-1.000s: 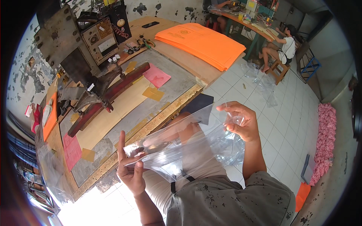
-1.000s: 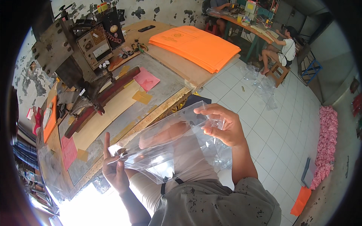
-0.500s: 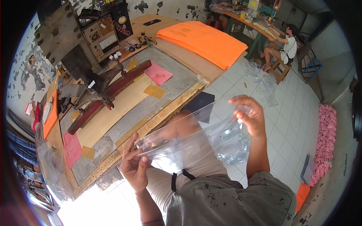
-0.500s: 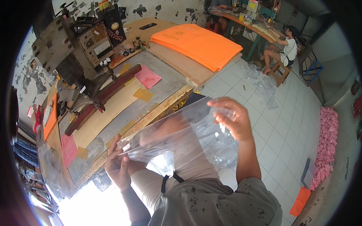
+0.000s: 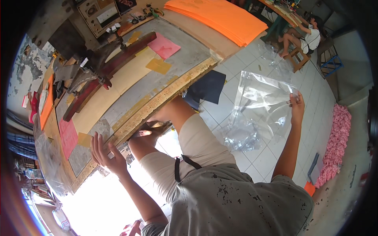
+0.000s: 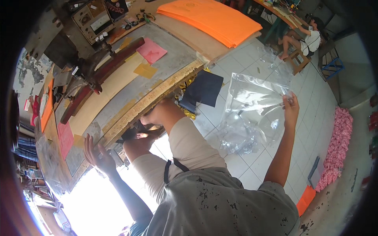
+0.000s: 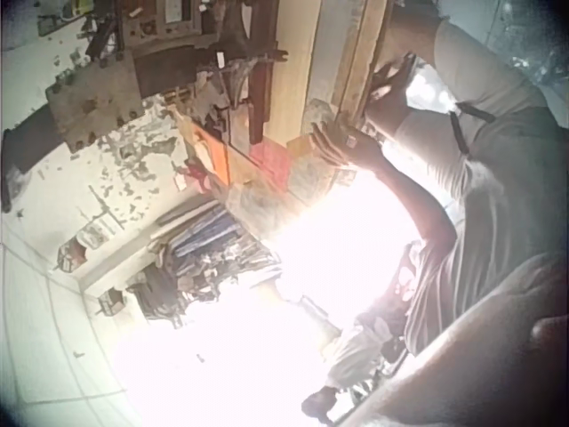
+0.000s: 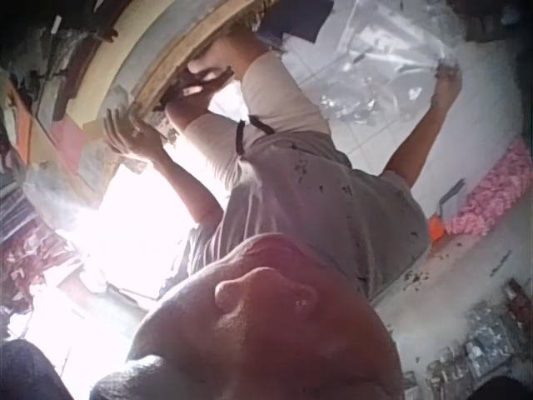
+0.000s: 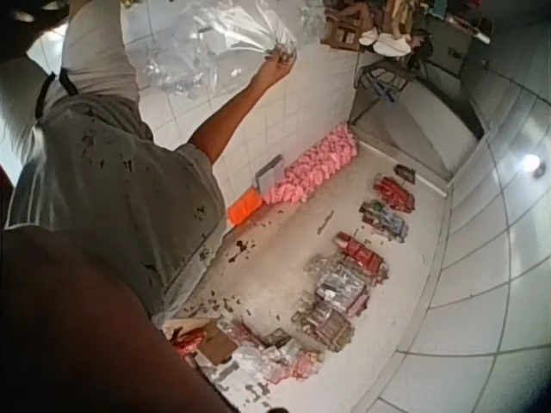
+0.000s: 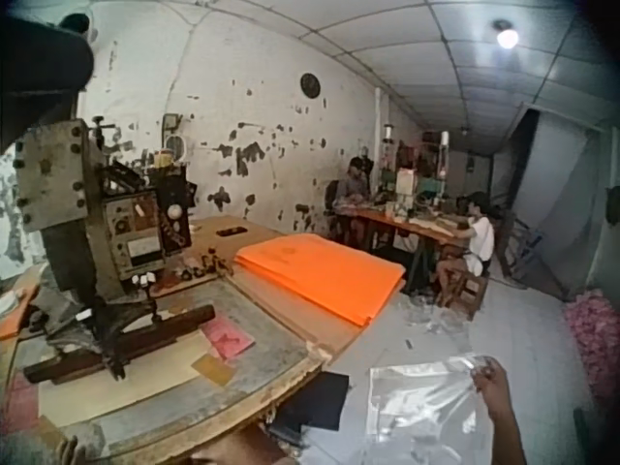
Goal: The person aligns a clear plastic sheet on a workbench under a manual heat press, operates the press handle, and then folds the edges of the plastic sheet by hand.
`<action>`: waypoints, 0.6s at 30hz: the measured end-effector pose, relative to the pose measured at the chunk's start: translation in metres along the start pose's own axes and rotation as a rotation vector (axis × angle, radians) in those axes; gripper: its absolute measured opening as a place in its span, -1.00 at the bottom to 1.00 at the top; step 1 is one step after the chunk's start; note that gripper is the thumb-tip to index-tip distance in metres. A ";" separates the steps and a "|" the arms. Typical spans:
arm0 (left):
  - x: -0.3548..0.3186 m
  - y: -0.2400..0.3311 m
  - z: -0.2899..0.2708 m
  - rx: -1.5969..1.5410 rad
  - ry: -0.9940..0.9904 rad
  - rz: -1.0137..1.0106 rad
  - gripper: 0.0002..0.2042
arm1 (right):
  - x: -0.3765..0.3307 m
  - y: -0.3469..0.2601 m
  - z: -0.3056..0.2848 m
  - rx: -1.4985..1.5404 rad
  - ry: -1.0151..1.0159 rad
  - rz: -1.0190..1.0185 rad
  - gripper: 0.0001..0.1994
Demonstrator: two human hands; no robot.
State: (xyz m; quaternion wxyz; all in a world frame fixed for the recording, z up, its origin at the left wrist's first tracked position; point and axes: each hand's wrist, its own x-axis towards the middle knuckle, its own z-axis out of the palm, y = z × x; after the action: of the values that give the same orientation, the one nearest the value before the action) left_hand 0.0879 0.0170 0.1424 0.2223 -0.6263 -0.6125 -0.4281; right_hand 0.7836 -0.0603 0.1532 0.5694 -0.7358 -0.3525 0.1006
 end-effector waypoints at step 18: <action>-0.036 -0.010 0.031 0.193 0.094 0.122 -0.58 | -0.053 0.286 0.019 -0.412 -0.253 0.281 -0.74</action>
State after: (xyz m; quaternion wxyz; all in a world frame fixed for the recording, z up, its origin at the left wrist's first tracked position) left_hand 0.0911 0.0225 0.0941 0.3356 -0.6172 -0.6007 -0.3816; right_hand 0.8502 -0.1089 -0.1267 0.3397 -0.8593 -0.3283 0.1958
